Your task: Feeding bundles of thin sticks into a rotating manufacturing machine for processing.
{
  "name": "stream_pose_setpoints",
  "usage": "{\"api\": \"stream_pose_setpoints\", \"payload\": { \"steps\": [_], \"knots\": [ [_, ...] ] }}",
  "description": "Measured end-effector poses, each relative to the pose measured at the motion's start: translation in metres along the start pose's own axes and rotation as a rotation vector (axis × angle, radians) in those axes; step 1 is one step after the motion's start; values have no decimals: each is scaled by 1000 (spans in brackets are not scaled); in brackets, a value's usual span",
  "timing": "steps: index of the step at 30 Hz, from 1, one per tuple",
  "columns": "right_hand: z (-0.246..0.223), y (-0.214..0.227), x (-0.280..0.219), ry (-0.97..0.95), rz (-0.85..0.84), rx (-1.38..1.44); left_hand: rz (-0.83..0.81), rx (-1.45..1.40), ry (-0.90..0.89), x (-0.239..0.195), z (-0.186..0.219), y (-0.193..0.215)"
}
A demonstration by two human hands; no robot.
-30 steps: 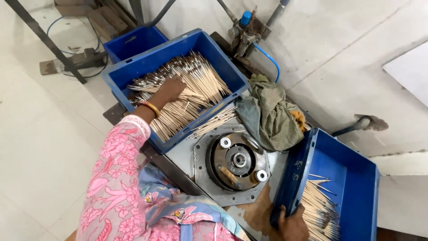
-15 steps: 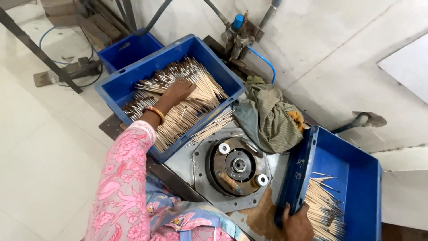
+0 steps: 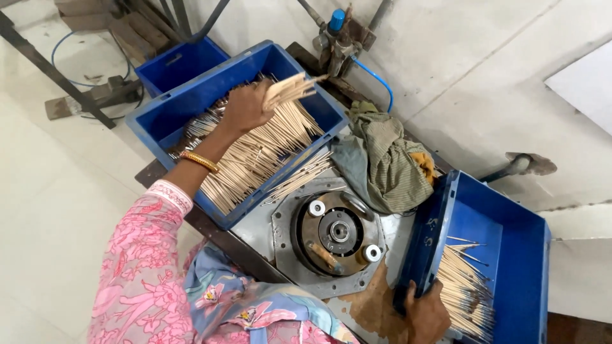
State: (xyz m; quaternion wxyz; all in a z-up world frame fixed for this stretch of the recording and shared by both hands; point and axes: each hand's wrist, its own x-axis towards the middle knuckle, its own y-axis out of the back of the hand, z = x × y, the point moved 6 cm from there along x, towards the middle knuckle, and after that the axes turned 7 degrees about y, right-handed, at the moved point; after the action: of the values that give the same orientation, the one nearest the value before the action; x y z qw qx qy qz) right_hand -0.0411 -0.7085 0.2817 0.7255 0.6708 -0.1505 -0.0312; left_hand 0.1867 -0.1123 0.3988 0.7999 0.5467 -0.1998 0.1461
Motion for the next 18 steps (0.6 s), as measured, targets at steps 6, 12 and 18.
{"api": "stream_pose_setpoints", "payload": {
  "steps": [6,12,18],
  "knots": [
    [4,-2,10,44,26,-14,205,-723,144,-3,6,19],
    [-5,8,9,48,53,-13,193,-733,347,-36,-38,-51],
    [1,-3,7,65,131,-24,591,-642,611,-51,-175,-150]
  ]
}}
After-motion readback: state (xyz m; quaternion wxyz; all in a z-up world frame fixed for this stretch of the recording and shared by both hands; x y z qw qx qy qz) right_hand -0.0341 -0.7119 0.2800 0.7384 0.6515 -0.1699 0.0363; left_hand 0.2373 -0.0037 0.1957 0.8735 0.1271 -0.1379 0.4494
